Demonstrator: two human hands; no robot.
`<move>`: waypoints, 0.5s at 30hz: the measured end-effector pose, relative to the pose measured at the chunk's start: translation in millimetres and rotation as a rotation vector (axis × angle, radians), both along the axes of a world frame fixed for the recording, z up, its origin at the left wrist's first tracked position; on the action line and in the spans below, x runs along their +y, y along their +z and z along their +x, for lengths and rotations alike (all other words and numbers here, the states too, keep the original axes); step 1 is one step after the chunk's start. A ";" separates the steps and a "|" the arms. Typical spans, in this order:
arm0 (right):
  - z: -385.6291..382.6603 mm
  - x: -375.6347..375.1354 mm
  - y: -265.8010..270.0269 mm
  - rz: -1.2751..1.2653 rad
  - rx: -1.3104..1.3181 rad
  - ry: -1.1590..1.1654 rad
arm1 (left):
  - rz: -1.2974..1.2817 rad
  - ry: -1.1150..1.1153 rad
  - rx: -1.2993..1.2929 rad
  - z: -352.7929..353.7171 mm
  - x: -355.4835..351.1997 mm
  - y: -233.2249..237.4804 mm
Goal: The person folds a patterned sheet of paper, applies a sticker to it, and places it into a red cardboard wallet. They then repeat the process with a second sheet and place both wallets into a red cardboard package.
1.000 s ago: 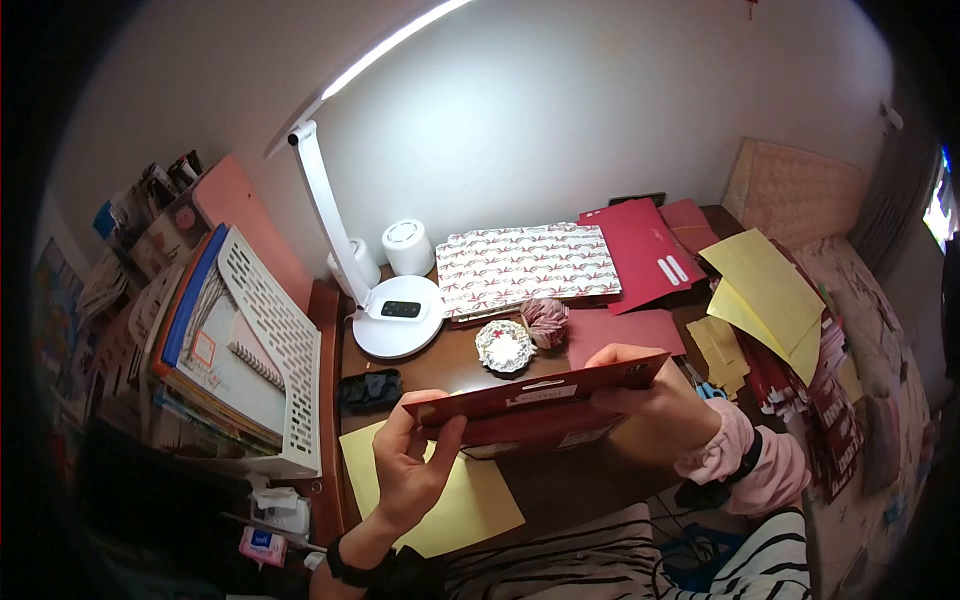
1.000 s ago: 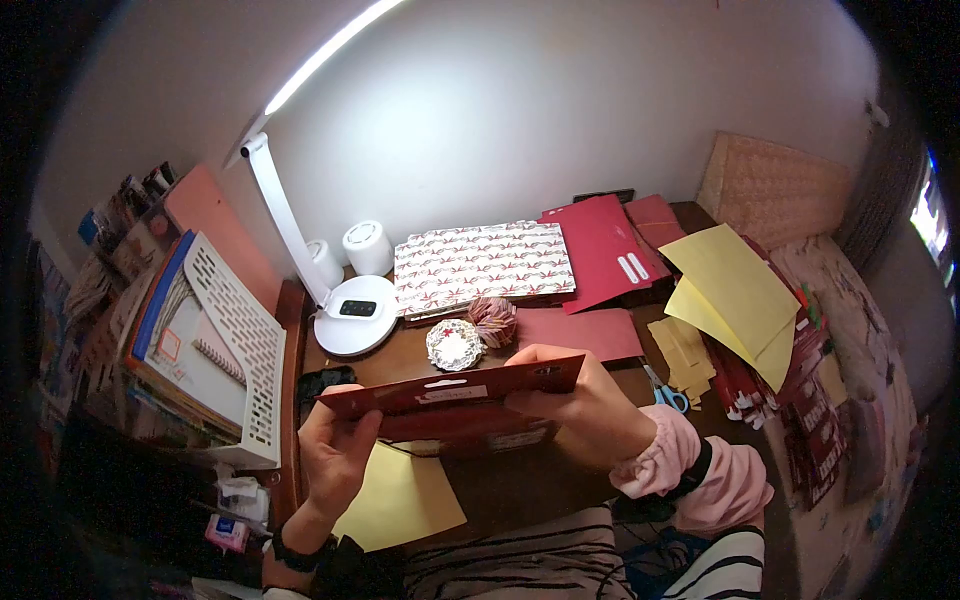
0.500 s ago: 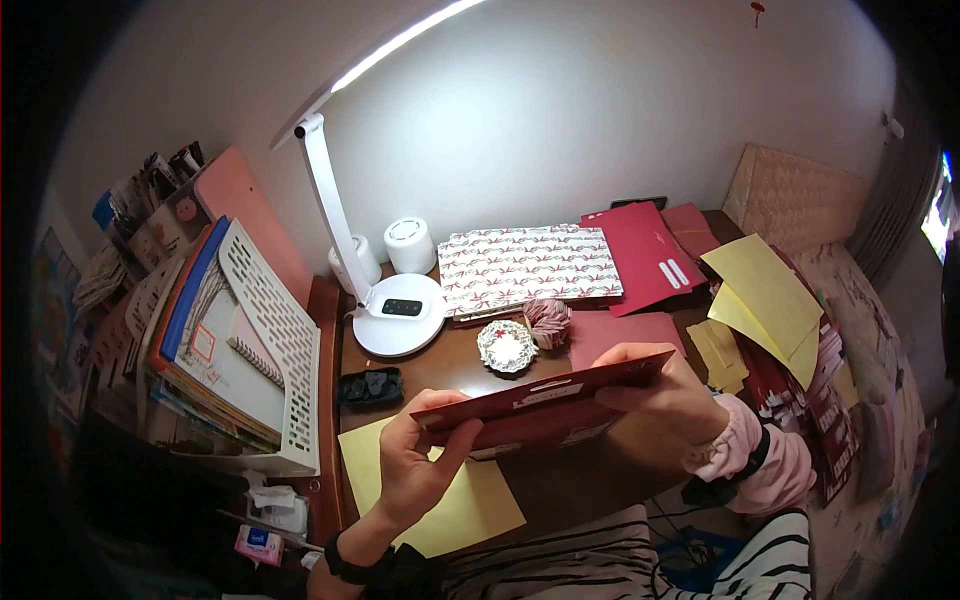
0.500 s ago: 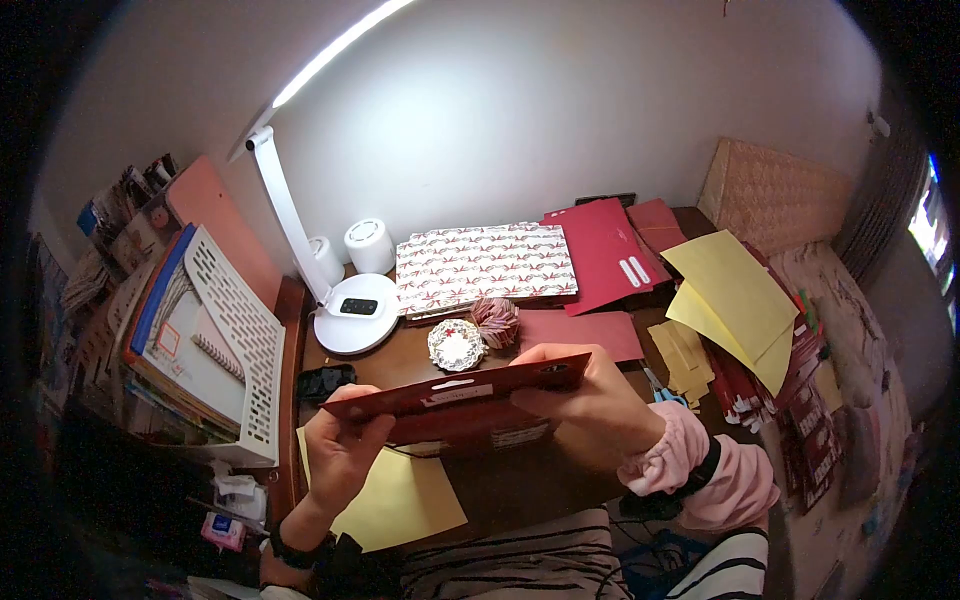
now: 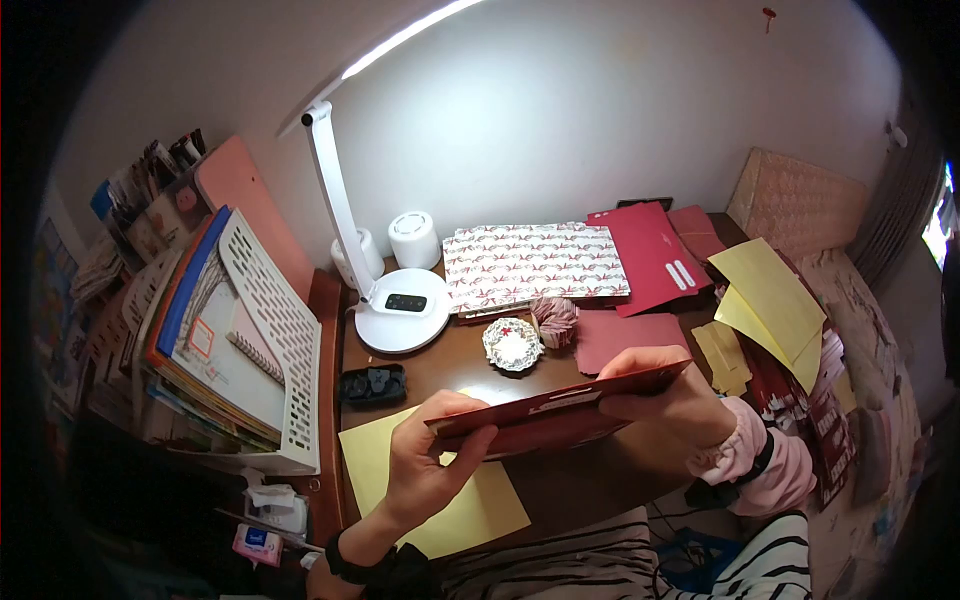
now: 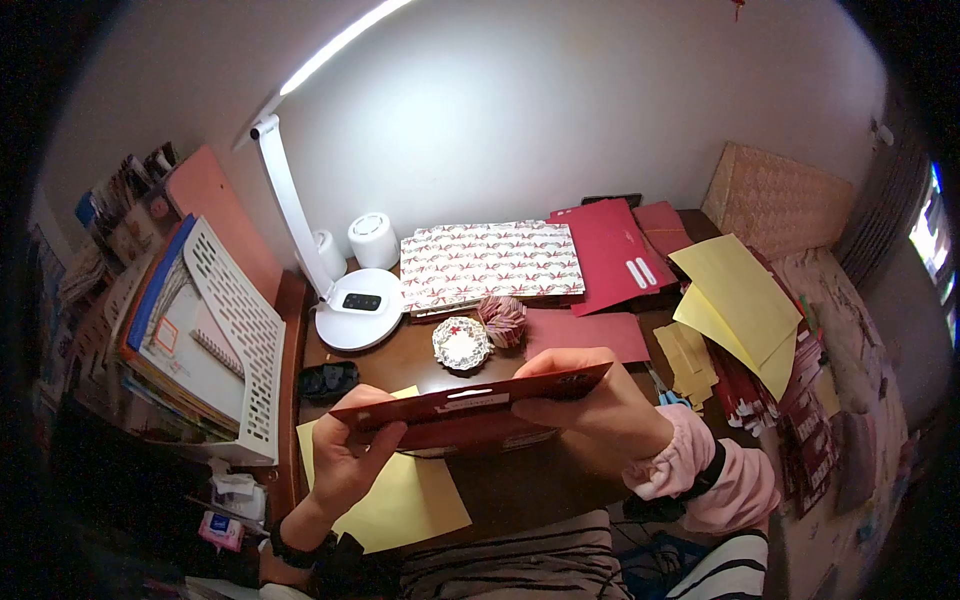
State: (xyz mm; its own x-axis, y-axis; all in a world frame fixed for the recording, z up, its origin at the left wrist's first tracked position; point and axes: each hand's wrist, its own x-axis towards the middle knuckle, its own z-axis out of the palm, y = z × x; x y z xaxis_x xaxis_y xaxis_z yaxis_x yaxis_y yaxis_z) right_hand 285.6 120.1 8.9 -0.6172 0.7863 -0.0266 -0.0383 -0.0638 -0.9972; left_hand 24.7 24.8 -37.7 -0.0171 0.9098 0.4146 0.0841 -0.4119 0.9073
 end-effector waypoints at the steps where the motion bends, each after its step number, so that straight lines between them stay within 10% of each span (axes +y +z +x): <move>1: 0.1 0.2 -0.8 -0.002 -0.002 0.000 | 0.008 0.006 -0.013 1.2 0.3 1.1; 10: -0.1 -4.5 -17.6 -0.001 0.100 -0.074 | -0.025 0.010 0.062 0.1 -1.3 5.0; 15: 20.5 -9.2 -37.6 1.092 0.086 -0.728 | -0.006 0.046 0.062 2.5 -1.6 2.1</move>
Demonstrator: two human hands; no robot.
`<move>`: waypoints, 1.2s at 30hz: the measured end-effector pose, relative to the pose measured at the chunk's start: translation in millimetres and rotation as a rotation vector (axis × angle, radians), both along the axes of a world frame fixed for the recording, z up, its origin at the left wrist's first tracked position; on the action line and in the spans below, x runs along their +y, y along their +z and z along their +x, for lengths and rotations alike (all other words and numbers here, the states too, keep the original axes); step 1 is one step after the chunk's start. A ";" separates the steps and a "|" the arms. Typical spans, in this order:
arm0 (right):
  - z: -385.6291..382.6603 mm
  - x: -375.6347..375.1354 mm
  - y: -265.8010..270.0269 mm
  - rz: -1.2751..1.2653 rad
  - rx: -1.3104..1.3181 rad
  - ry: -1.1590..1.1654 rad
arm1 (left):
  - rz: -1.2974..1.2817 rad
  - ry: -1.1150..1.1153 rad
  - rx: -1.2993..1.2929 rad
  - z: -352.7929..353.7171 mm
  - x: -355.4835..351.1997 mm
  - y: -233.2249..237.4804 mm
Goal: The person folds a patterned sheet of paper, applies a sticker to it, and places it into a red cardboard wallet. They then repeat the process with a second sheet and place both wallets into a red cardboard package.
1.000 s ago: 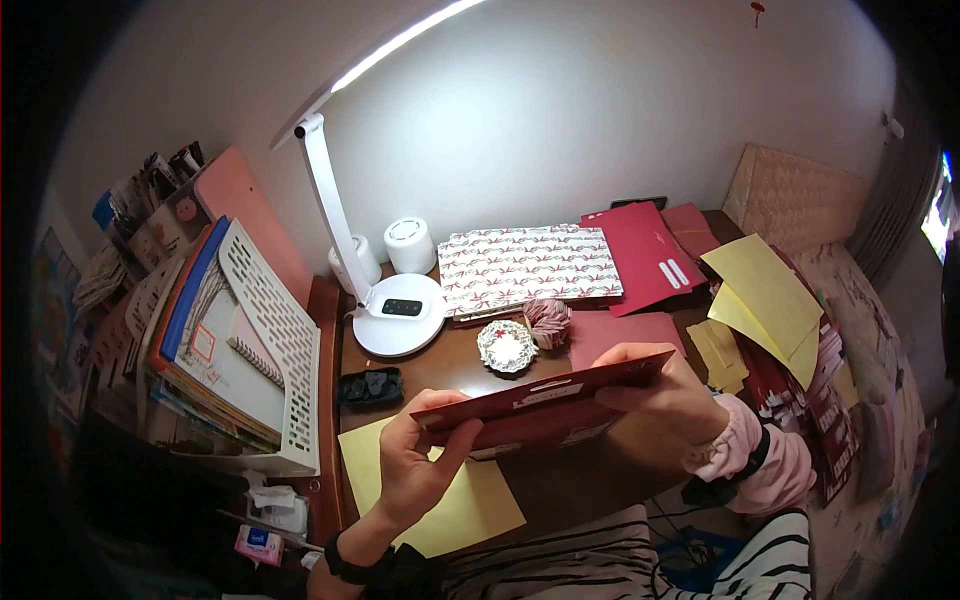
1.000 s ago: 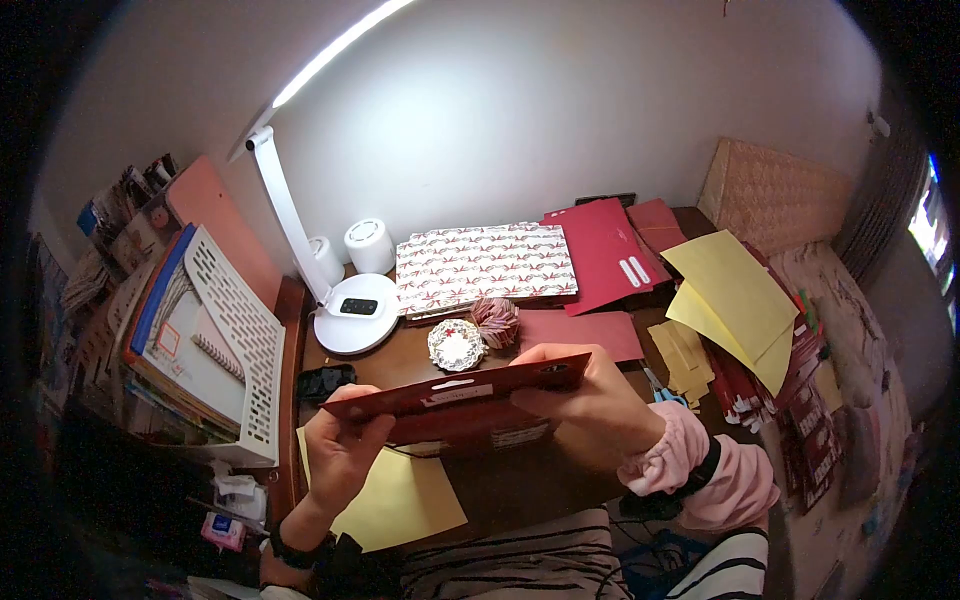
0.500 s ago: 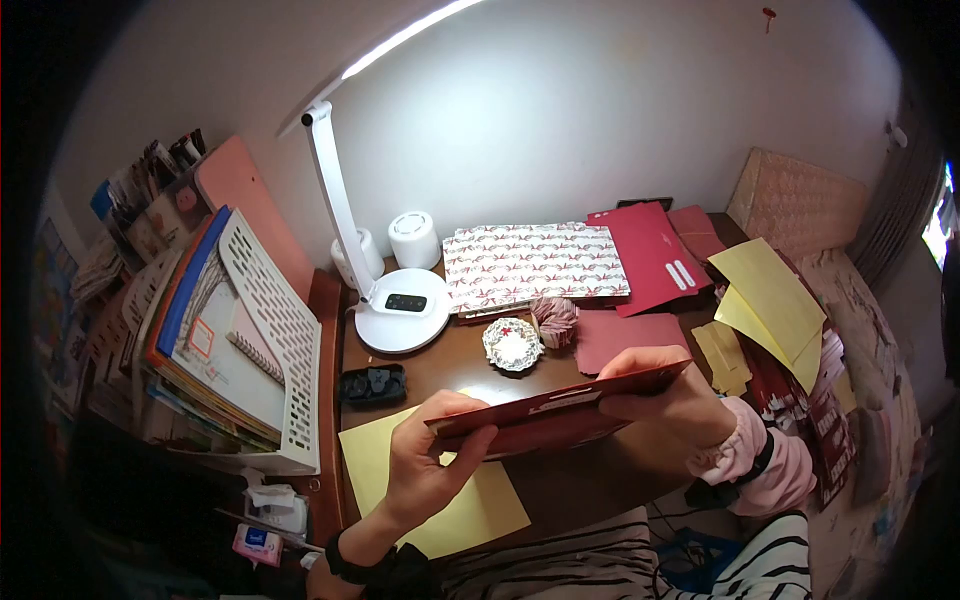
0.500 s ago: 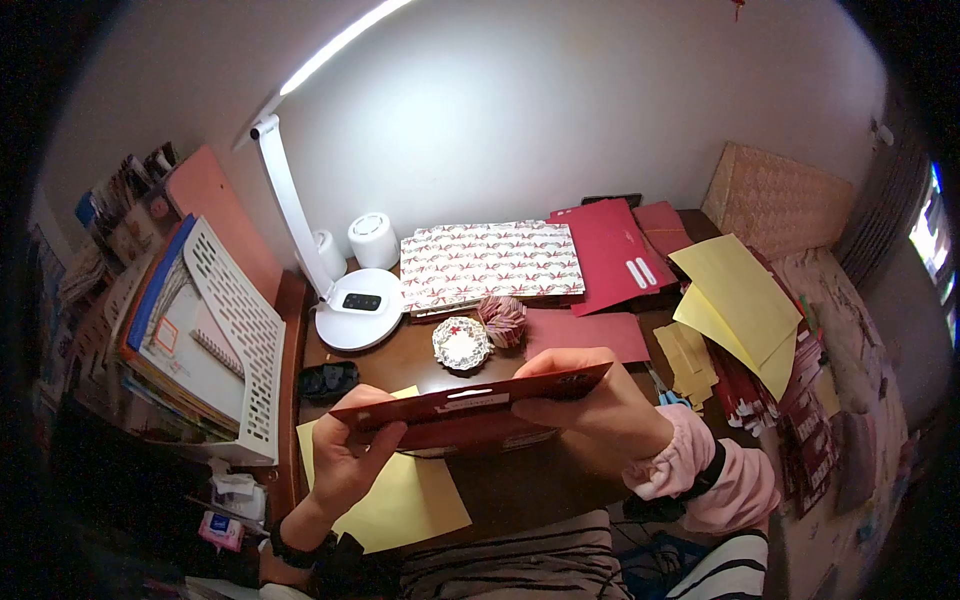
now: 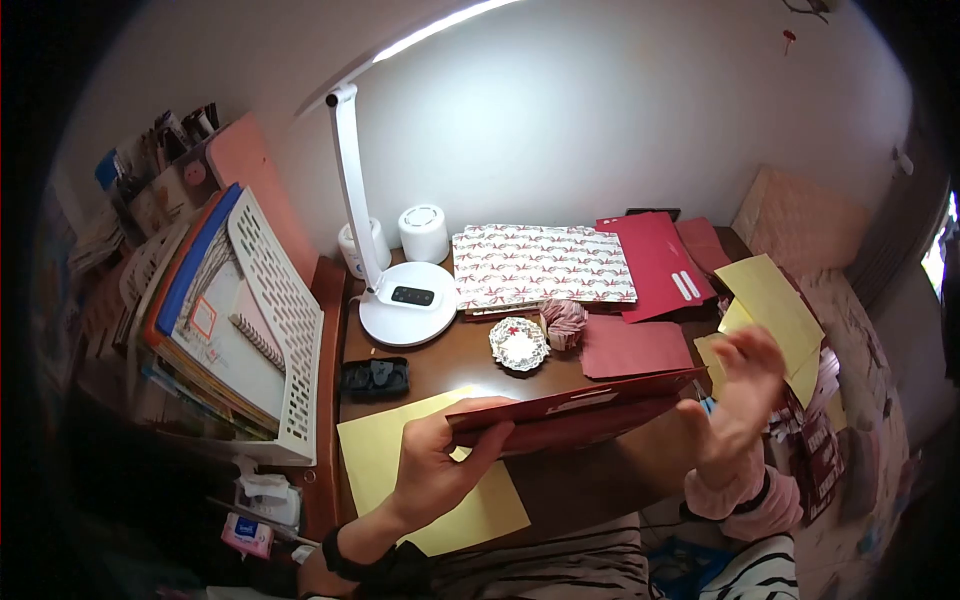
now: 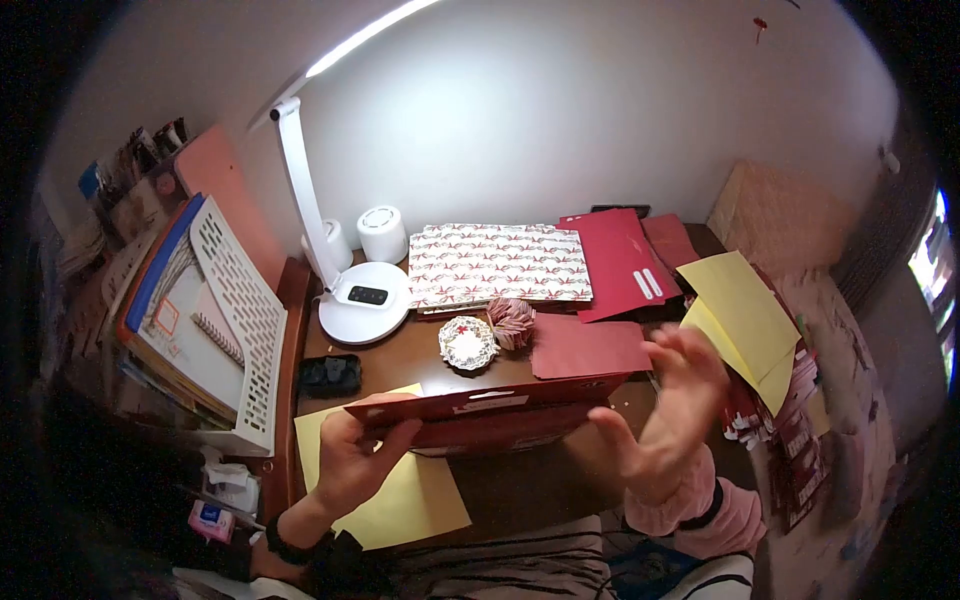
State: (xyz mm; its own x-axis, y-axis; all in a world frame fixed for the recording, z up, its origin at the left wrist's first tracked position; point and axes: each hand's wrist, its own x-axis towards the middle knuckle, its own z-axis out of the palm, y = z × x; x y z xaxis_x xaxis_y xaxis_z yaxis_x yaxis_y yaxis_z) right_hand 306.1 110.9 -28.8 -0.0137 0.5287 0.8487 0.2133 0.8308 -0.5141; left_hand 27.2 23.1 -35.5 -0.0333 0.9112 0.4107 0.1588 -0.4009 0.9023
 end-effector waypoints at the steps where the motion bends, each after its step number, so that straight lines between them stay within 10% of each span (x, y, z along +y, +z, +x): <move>1: 5.1 -5.9 1.7 0.252 -0.128 -0.218 | 0.007 0.004 0.010 0.6 0.4 1.1; 8: -29.2 -26.5 20.0 0.538 -0.880 0.064 | -0.049 -0.001 0.003 1.6 -0.4 3.6; 36: -65.5 -32.2 25.2 0.447 -0.950 -0.065 | 0.041 -0.131 -0.028 -3.0 8.3 -7.7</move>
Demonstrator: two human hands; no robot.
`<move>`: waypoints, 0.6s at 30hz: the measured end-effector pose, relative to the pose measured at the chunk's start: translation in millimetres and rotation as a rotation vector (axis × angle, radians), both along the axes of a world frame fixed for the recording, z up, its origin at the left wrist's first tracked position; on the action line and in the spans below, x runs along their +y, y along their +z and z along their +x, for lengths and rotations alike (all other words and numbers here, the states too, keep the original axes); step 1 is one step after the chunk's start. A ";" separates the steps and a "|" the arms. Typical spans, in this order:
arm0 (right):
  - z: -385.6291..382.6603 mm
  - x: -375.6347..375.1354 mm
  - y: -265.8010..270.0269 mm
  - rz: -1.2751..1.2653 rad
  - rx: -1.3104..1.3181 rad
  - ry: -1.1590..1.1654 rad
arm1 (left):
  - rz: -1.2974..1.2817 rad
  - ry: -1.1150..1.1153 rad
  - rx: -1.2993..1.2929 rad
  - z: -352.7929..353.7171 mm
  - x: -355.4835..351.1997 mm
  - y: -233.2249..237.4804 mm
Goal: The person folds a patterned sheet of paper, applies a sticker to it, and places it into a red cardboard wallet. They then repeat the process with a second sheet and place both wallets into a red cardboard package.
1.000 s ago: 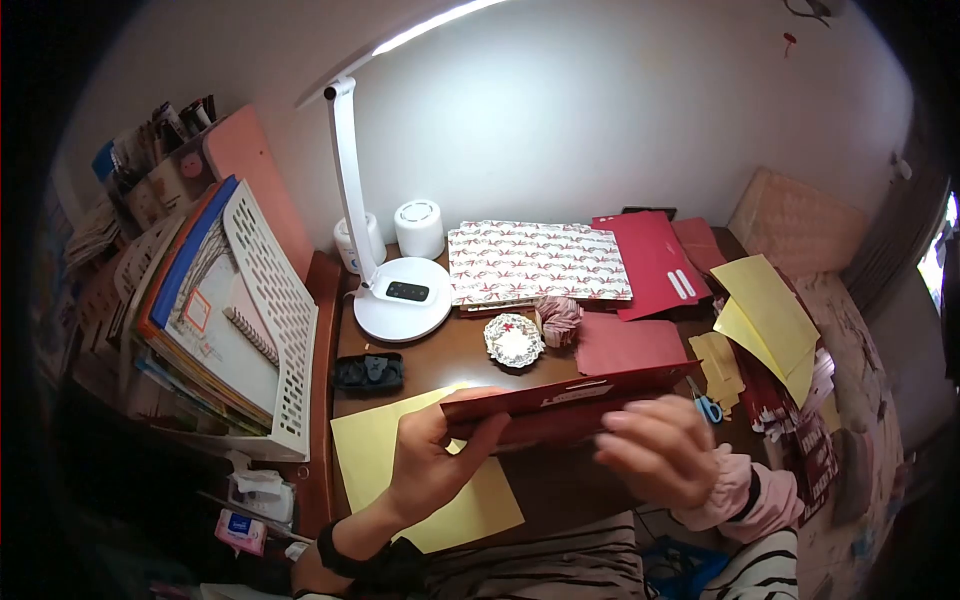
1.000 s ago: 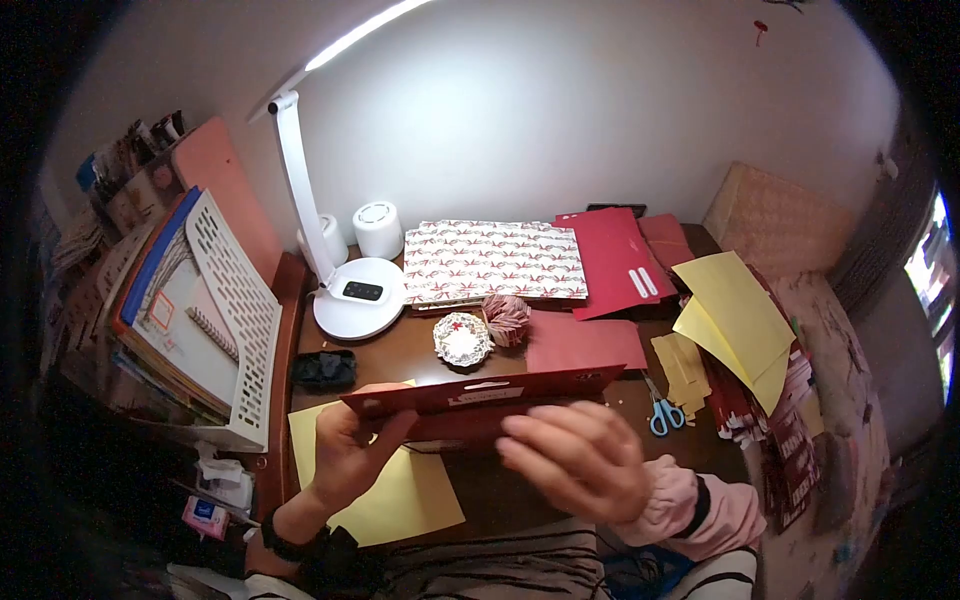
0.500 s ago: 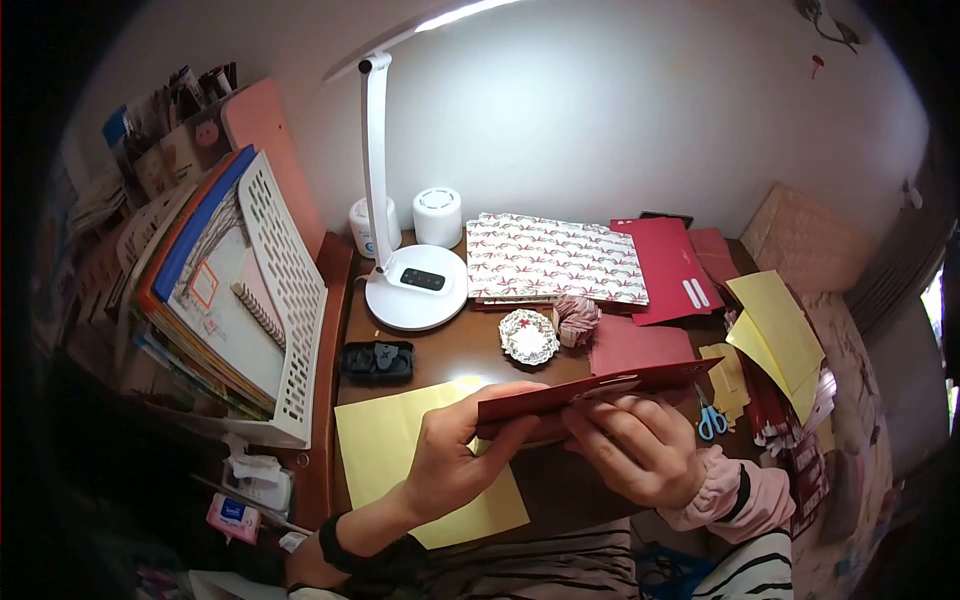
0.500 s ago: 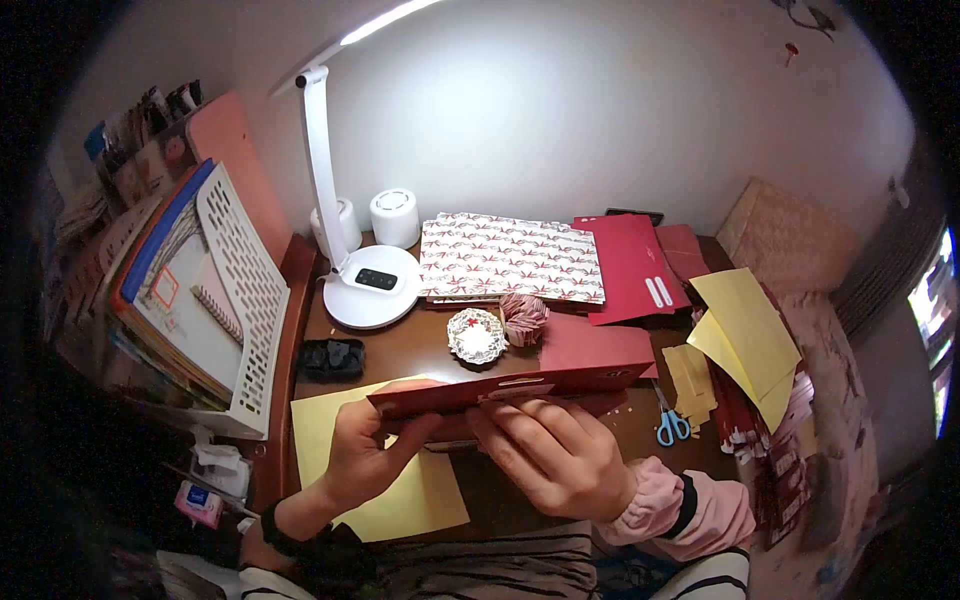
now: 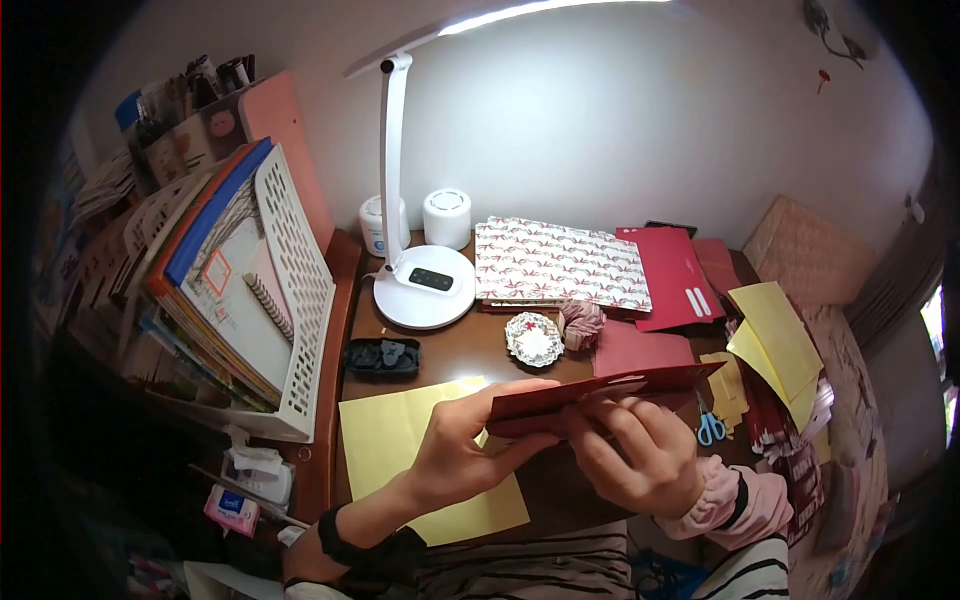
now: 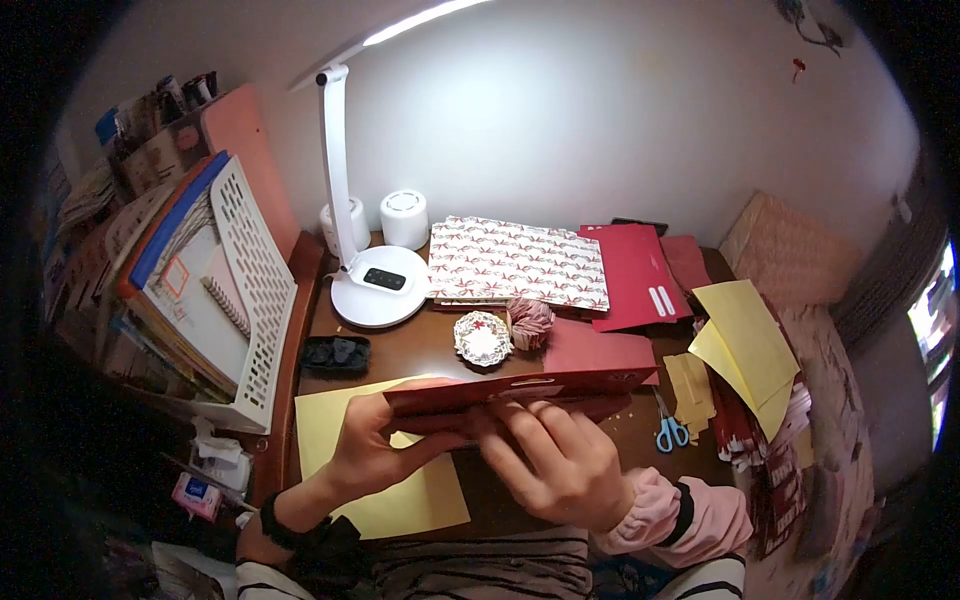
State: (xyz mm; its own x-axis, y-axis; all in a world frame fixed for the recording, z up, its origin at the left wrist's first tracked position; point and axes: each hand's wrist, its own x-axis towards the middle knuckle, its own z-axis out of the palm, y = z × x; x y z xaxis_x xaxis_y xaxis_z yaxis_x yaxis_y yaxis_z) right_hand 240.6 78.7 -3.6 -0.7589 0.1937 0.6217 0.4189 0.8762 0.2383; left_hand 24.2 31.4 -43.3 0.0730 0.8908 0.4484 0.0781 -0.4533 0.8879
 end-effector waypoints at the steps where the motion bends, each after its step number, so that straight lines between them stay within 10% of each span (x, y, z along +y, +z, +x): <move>1: -0.4 -1.8 2.4 0.024 -0.022 0.000 | 0.011 0.010 -0.003 0.4 0.2 -1.1; 18: -0.8 -2.5 -2.9 0.101 -0.062 -0.003 | -0.042 -0.008 -0.034 -2.2 2.7 -3.8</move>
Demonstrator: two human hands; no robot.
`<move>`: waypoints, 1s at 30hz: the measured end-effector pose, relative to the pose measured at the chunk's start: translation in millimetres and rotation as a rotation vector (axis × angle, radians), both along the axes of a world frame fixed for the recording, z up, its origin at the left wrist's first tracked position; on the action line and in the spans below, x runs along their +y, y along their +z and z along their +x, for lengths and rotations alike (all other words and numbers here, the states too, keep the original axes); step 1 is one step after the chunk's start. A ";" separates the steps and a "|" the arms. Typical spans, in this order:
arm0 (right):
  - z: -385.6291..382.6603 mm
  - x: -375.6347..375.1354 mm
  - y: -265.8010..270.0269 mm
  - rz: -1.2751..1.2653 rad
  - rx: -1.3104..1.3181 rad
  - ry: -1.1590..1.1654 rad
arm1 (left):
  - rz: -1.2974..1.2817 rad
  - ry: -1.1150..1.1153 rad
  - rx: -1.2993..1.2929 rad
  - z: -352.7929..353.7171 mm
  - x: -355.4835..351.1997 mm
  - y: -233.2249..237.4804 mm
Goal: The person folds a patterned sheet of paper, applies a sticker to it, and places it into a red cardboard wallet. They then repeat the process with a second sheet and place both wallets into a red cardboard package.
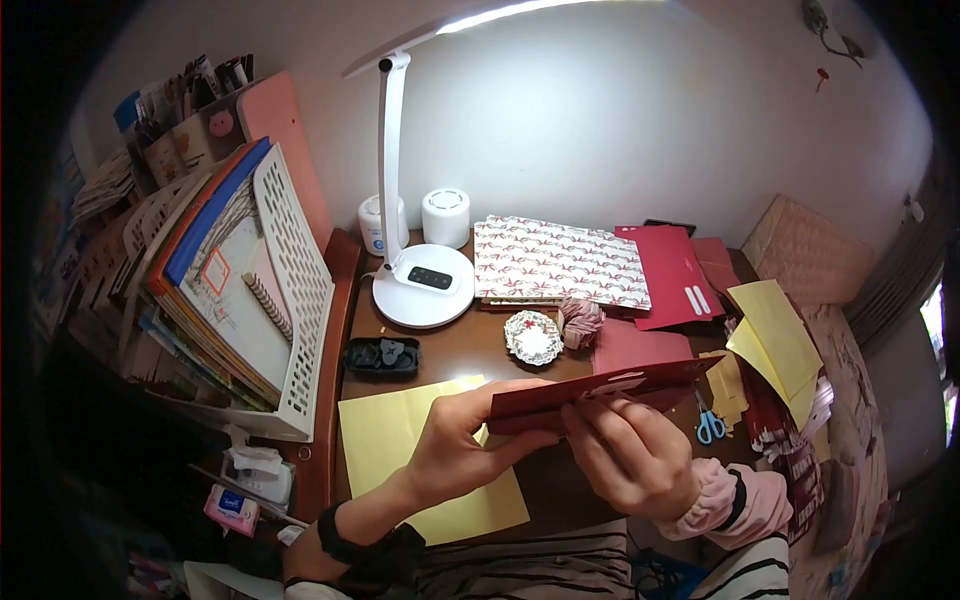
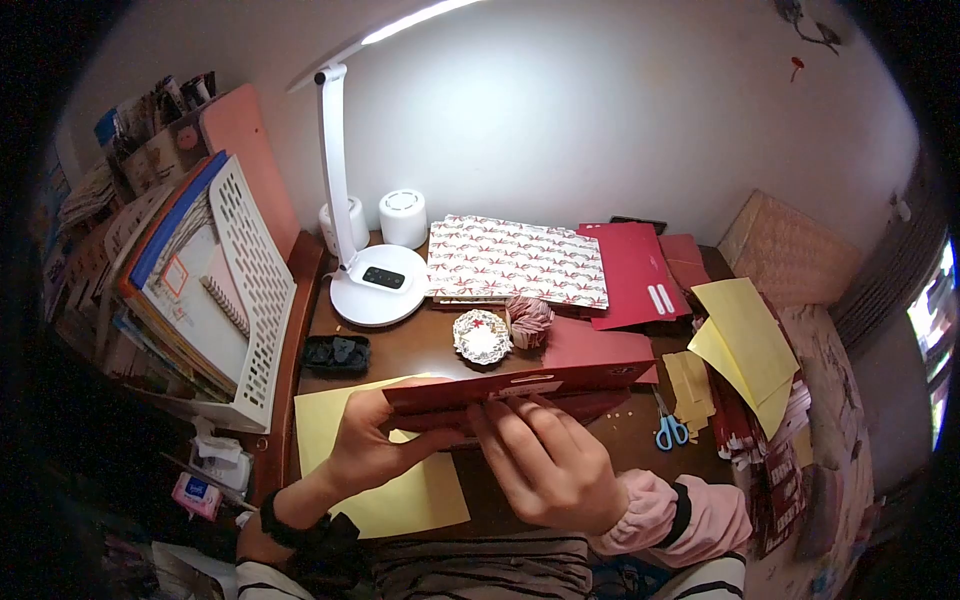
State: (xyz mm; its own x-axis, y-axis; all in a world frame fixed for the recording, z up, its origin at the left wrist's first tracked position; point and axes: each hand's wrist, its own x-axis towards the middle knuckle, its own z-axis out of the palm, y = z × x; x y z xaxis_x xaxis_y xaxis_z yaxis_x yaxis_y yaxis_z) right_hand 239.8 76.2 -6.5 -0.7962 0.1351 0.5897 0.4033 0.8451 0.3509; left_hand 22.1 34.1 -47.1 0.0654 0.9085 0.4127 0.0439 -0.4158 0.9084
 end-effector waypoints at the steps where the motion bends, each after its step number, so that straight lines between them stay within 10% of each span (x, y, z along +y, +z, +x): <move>1: 1.0 1.1 -1.0 -0.005 0.009 0.020 | -0.010 -0.013 0.012 -0.8 0.2 0.1; 30: 16.9 8.6 7.4 -0.168 0.041 0.196 | 0.081 0.035 0.088 8.7 -4.1 -4.6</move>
